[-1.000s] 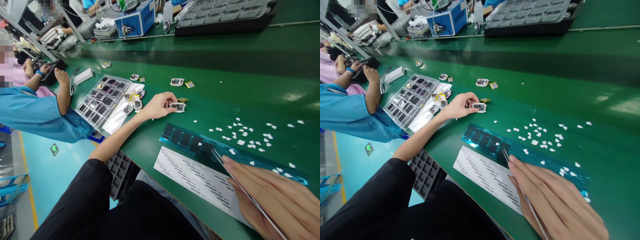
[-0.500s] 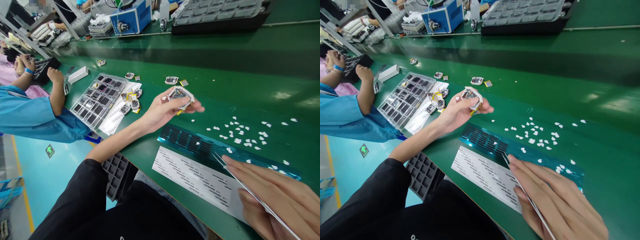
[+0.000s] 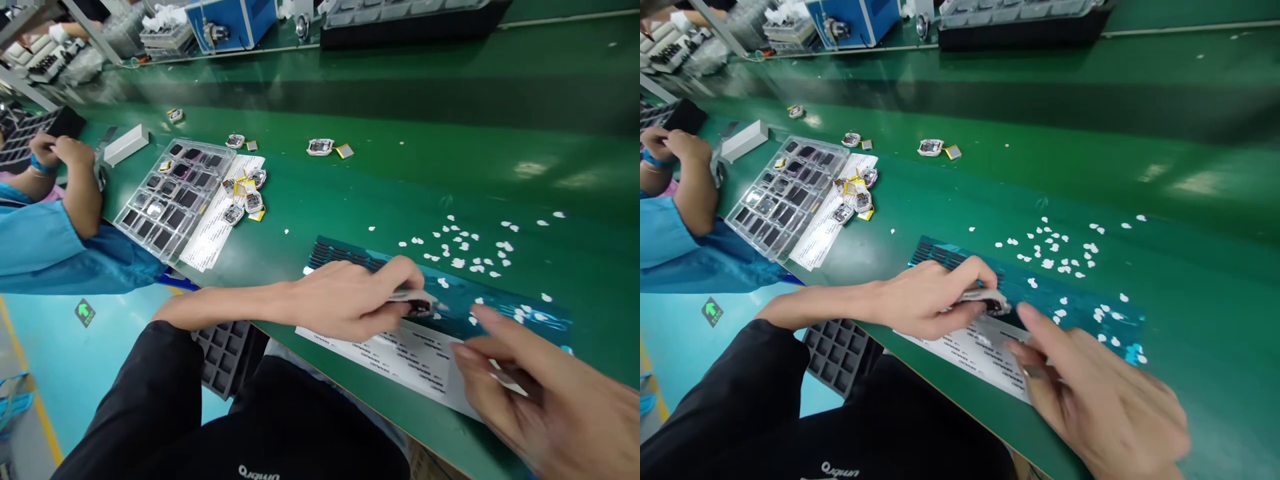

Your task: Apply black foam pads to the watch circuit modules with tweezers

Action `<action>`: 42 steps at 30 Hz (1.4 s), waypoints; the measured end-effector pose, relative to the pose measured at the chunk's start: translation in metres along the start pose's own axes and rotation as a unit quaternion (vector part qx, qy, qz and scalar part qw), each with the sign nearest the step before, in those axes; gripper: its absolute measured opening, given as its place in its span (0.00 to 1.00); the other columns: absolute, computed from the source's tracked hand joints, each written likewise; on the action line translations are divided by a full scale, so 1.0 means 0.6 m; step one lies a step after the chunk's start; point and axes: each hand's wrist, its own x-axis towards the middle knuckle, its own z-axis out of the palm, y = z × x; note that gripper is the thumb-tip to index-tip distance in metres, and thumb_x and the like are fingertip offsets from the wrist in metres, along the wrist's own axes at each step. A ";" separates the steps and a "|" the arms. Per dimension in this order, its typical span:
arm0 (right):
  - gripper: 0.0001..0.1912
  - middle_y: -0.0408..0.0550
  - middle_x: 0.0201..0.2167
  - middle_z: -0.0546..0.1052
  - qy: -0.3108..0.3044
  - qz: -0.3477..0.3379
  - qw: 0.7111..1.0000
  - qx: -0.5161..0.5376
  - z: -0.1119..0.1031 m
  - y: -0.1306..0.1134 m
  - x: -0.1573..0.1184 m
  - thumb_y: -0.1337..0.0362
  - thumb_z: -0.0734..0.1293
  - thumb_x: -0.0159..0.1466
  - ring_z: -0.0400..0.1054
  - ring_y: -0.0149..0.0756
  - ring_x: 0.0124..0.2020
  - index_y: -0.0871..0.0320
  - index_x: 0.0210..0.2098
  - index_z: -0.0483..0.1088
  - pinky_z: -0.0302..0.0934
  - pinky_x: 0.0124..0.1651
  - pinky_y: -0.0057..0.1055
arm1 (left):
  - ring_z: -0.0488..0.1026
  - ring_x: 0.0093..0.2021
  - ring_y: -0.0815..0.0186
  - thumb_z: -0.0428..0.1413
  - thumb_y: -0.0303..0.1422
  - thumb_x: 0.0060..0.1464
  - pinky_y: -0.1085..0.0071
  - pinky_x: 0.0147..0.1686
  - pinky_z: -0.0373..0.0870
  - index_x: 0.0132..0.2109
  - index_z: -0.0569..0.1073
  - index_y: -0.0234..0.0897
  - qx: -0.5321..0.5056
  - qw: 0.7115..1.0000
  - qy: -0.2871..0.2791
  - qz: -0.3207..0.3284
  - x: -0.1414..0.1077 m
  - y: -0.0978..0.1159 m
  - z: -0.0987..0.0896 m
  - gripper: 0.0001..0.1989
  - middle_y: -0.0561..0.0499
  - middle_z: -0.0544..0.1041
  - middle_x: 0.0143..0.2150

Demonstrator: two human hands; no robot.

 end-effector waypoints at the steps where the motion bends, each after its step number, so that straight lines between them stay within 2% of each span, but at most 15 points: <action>1: 0.40 0.32 0.21 0.73 -0.003 -0.021 1.000 0.002 -0.002 -0.002 0.010 0.69 0.67 0.70 0.67 0.29 0.19 0.38 0.75 0.51 0.61 0.26 0.27 | 0.57 0.20 0.68 0.45 0.33 0.67 0.67 0.22 0.50 0.58 0.65 0.35 0.023 1.000 0.003 0.004 -0.001 0.000 0.005 0.16 0.60 0.66 0.24; 3: 0.40 0.31 0.21 0.73 -0.013 -0.048 0.999 0.003 -0.003 -0.004 0.023 0.68 0.69 0.70 0.66 0.26 0.19 0.38 0.74 0.52 0.59 0.25 0.27 | 0.61 0.23 0.68 0.46 0.34 0.67 0.68 0.23 0.54 0.52 0.68 0.38 0.037 0.999 0.019 0.036 -0.002 -0.003 0.013 0.12 0.58 0.69 0.26; 5: 0.39 0.31 0.23 0.75 -0.005 -0.043 0.999 -0.004 0.000 -0.004 0.025 0.68 0.70 0.69 0.67 0.25 0.20 0.37 0.73 0.54 0.59 0.26 0.26 | 0.69 0.30 0.67 0.46 0.36 0.67 0.69 0.28 0.60 0.47 0.69 0.38 0.035 0.995 0.058 0.073 -0.002 -0.010 0.018 0.10 0.52 0.76 0.34; 7: 0.37 0.32 0.26 0.78 -0.001 -0.022 1.000 -0.015 0.003 -0.003 0.020 0.66 0.71 0.69 0.70 0.24 0.22 0.38 0.72 0.58 0.60 0.27 0.25 | 0.72 0.33 0.67 0.46 0.36 0.68 0.69 0.30 0.63 0.45 0.70 0.38 0.027 0.992 0.089 0.087 -0.001 -0.017 0.020 0.10 0.49 0.79 0.39; 11: 0.32 0.33 0.30 0.81 0.004 0.027 1.000 0.002 0.004 -0.004 0.014 0.67 0.72 0.68 0.73 0.25 0.25 0.41 0.68 0.64 0.59 0.24 0.25 | 0.66 0.23 0.71 0.46 0.37 0.69 0.73 0.26 0.61 0.52 0.70 0.36 -0.066 0.995 0.058 0.056 0.003 -0.020 0.026 0.13 0.55 0.74 0.28; 13: 0.30 0.34 0.32 0.81 0.017 0.020 0.999 0.028 0.002 -0.007 0.018 0.70 0.72 0.66 0.74 0.25 0.27 0.42 0.65 0.67 0.60 0.25 0.24 | 0.64 0.22 0.72 0.45 0.37 0.69 0.74 0.25 0.61 0.56 0.70 0.35 -0.105 0.992 0.056 0.047 0.005 -0.017 0.029 0.16 0.56 0.74 0.28; 15: 0.30 0.36 0.34 0.82 0.005 0.008 0.999 0.035 -0.001 -0.011 0.024 0.71 0.73 0.66 0.76 0.27 0.31 0.43 0.64 0.67 0.62 0.27 0.24 | 0.64 0.23 0.72 0.44 0.37 0.70 0.74 0.25 0.61 0.58 0.70 0.33 -0.118 0.990 0.066 0.049 0.005 -0.013 0.031 0.19 0.54 0.75 0.29; 19: 0.23 0.38 0.35 0.83 -0.008 -0.002 1.000 0.018 0.001 -0.014 0.029 0.70 0.70 0.68 0.77 0.26 0.33 0.47 0.61 0.69 0.61 0.27 0.23 | 0.65 0.24 0.72 0.42 0.35 0.71 0.74 0.25 0.61 0.63 0.69 0.28 -0.104 0.991 0.071 0.051 0.001 -0.007 0.035 0.22 0.54 0.74 0.28; 23: 0.12 0.36 0.34 0.83 -0.004 -0.016 1.000 0.017 0.010 -0.013 0.030 0.71 0.70 0.69 0.75 0.22 0.30 0.52 0.50 0.72 0.60 0.26 0.23 | 0.69 0.25 0.71 0.42 0.33 0.71 0.74 0.25 0.62 0.64 0.68 0.31 -0.049 0.995 0.076 0.051 -0.003 -0.008 0.043 0.21 0.52 0.78 0.31; 27: 0.08 0.34 0.33 0.82 0.000 -0.027 0.999 0.046 0.018 -0.010 0.032 0.72 0.68 0.70 0.73 0.20 0.26 0.52 0.44 0.72 0.58 0.24 0.22 | 0.71 0.26 0.71 0.42 0.29 0.70 0.73 0.27 0.63 0.65 0.68 0.33 0.019 0.994 0.089 0.058 -0.001 -0.015 0.051 0.21 0.52 0.80 0.32; 30: 0.08 0.34 0.33 0.82 0.006 -0.025 0.998 0.063 0.021 -0.007 0.032 0.71 0.68 0.70 0.74 0.21 0.27 0.52 0.45 0.73 0.60 0.24 0.23 | 0.68 0.23 0.71 0.43 0.30 0.70 0.73 0.25 0.61 0.63 0.70 0.33 0.004 0.993 0.103 0.058 0.001 -0.017 0.049 0.20 0.53 0.79 0.31; 35: 0.10 0.37 0.34 0.82 0.022 -0.008 0.994 0.108 0.022 -0.005 0.033 0.73 0.69 0.68 0.75 0.24 0.30 0.52 0.45 0.73 0.66 0.32 0.24 | 0.65 0.22 0.73 0.47 0.35 0.67 0.74 0.24 0.60 0.51 0.76 0.34 -0.081 0.988 0.121 0.053 0.003 -0.011 0.037 0.16 0.56 0.73 0.26; 39: 0.09 0.41 0.37 0.82 0.012 0.009 0.995 0.096 0.012 -0.004 0.029 0.69 0.70 0.69 0.75 0.27 0.33 0.51 0.47 0.73 0.67 0.34 0.26 | 0.64 0.22 0.73 0.52 0.34 0.62 0.74 0.24 0.60 0.44 0.77 0.35 -0.167 0.982 0.086 0.028 0.004 -0.005 0.029 0.11 0.56 0.70 0.23; 42: 0.17 0.40 0.40 0.83 -0.024 -0.008 0.998 0.051 -0.002 -0.005 0.020 0.70 0.71 0.68 0.77 0.28 0.36 0.49 0.55 0.72 0.68 0.35 0.28 | 0.61 0.21 0.73 0.53 0.34 0.62 0.73 0.22 0.58 0.43 0.77 0.36 -0.221 0.974 0.054 -0.002 0.006 -0.003 0.027 0.10 0.55 0.72 0.24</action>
